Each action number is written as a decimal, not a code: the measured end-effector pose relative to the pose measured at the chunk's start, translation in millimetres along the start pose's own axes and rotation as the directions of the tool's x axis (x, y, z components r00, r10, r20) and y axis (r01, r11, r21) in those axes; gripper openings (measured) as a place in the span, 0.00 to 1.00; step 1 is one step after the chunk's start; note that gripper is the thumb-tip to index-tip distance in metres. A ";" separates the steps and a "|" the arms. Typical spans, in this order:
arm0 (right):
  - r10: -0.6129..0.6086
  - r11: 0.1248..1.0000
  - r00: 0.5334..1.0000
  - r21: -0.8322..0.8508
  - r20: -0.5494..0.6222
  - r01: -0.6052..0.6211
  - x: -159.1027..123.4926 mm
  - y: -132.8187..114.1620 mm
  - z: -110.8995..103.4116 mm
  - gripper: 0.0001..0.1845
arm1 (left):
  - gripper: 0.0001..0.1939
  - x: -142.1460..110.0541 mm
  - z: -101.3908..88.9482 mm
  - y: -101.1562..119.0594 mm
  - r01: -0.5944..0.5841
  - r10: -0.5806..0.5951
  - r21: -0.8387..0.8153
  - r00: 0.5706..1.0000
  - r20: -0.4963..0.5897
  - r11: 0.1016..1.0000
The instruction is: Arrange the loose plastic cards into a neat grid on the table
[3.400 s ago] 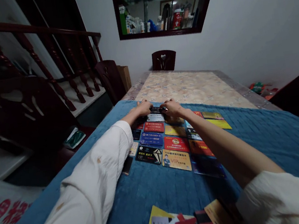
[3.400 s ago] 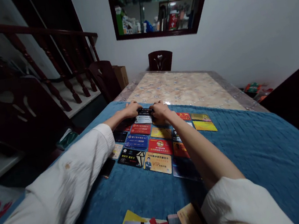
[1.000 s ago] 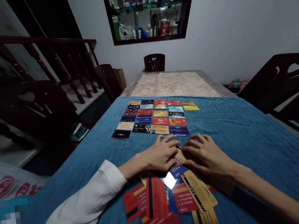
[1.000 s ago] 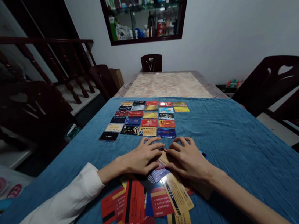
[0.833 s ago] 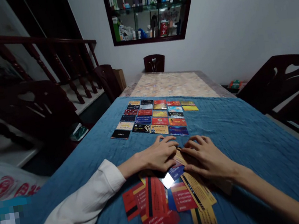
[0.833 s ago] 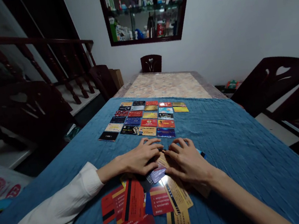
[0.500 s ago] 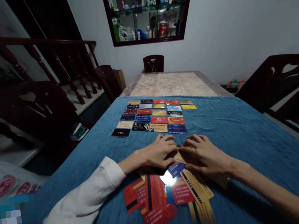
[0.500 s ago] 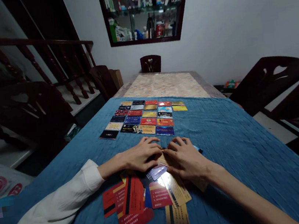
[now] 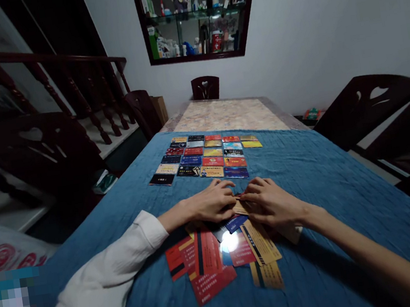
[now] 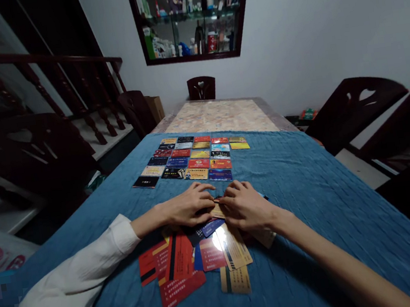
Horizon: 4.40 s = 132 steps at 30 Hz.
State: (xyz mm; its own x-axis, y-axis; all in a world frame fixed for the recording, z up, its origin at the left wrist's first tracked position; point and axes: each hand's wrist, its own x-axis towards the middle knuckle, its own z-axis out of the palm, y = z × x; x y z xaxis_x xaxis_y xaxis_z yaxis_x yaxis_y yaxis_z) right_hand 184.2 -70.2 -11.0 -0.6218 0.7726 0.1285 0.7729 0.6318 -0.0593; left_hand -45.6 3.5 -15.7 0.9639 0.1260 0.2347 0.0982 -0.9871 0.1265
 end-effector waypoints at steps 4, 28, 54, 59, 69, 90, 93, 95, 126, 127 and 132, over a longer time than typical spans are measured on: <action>-0.005 0.998 1.000 0.055 0.008 0.004 -0.6 2.2 -6.5 0.17 | 0.08 -0.1 -3.6 -1.0 -0.002 0.002 0.007 1.000 0.001 1.000; 0.155 0.979 0.987 0.144 -0.050 -0.147 -1.0 34.9 9.8 0.10 | 0.12 1.8 7.2 -15.8 0.212 -0.249 -0.196 0.950 -0.189 0.957; 0.281 0.924 0.836 0.367 -0.471 -0.103 13.9 30.7 22.3 0.10 | 0.13 -2.1 6.9 -26.1 0.278 -0.332 -0.210 0.895 -0.299 0.937; 0.157 0.975 0.850 0.214 -0.503 -0.053 28.6 26.6 14.1 0.10 | 0.11 -2.8 -2.5 -18.8 0.268 -0.362 -0.257 0.808 -0.466 0.928; -0.119 0.991 0.862 -0.114 -0.493 0.072 63.8 13.4 12.7 0.09 | 0.07 -13.4 -1.9 -11.6 0.330 -0.433 -0.284 0.746 -0.506 0.900; 0.126 0.988 0.944 -0.049 -0.306 -0.147 56.2 4.9 35.3 0.20 | 0.15 -41.9 13.1 -25.4 0.522 -0.529 -0.127 0.763 -0.372 0.843; 0.166 0.982 0.942 -0.039 -0.292 -0.185 57.9 4.3 37.0 0.21 | 0.20 -42.0 12.7 -24.6 0.557 -0.553 -0.085 0.773 -0.312 0.826; 0.183 0.980 0.939 -0.020 -0.291 -0.197 59.4 4.9 39.1 0.21 | 0.23 -41.8 13.4 -24.7 0.573 -0.569 -0.073 0.777 -0.271 0.817; 0.256 0.957 0.940 -0.080 -0.226 -0.280 101.0 33.7 20.4 0.22 | 0.23 -14.5 -20.8 -62.3 0.660 -0.639 0.098 0.748 -0.182 0.745; 0.262 0.955 0.940 -0.078 -0.219 -0.285 102.2 34.7 21.9 0.22 | 0.23 -13.8 -19.4 -64.4 0.657 -0.636 0.097 0.750 -0.180 0.748; 0.295 0.946 0.937 -0.080 -0.187 -0.313 104.4 41.7 31.7 0.23 | 0.20 -13.3 -11.3 -72.3 0.640 -0.624 0.082 0.765 -0.159 0.764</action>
State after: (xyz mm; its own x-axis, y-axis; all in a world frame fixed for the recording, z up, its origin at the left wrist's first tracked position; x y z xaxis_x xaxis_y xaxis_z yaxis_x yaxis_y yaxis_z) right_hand 147.5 38.8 -31.4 -0.3314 0.8985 0.2879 0.9363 0.3508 -0.0172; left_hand -68.3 74.3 -17.0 0.6367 0.7280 0.2541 0.7121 -0.6816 0.1682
